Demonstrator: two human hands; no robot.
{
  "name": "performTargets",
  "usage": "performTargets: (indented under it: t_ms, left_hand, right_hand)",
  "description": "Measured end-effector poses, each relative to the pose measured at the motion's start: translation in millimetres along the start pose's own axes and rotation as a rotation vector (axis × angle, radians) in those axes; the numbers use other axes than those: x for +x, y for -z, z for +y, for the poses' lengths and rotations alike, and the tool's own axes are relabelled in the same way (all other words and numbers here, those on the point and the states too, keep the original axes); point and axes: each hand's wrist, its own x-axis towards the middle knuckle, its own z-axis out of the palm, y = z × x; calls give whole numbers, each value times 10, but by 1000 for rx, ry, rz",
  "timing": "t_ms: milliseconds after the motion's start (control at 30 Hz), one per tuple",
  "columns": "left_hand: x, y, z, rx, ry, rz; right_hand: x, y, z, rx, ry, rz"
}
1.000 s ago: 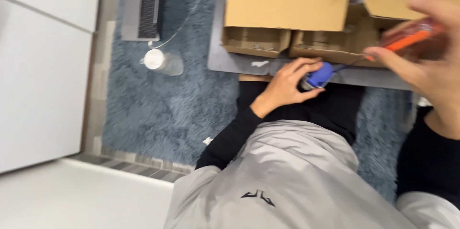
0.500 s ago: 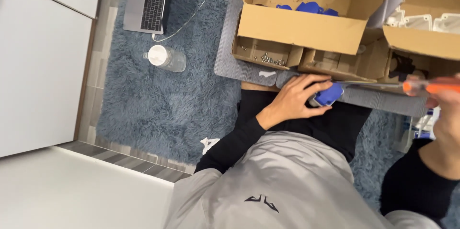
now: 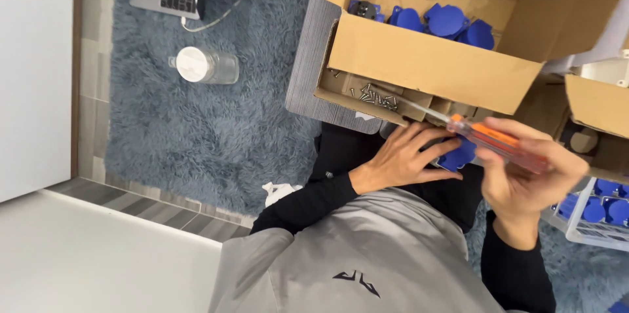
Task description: Assembling electrical socket components using a screwdriver
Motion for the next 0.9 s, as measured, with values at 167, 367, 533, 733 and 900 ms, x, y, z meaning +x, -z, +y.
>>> performTargets:
  t_ms: [167, 367, 533, 733, 900]
  left_hand:
    - [-15, 143, 39, -49, 9, 4]
    - [56, 445, 101, -172, -63, 30]
    - [160, 653, 211, -267, -66, 60]
    - [129, 788, 336, -592, 85, 142]
    - [115, 942, 379, -600, 309, 217]
  right_hand:
    - [-47, -60, 167, 11, -120, -85]
    - [-40, -32, 136, 23, -102, -69]
    - [-37, 25, 28, -35, 12, 68]
    - [-170, 144, -78, -35, 28, 195]
    - [-311, 229, -136, -73, 47, 386]
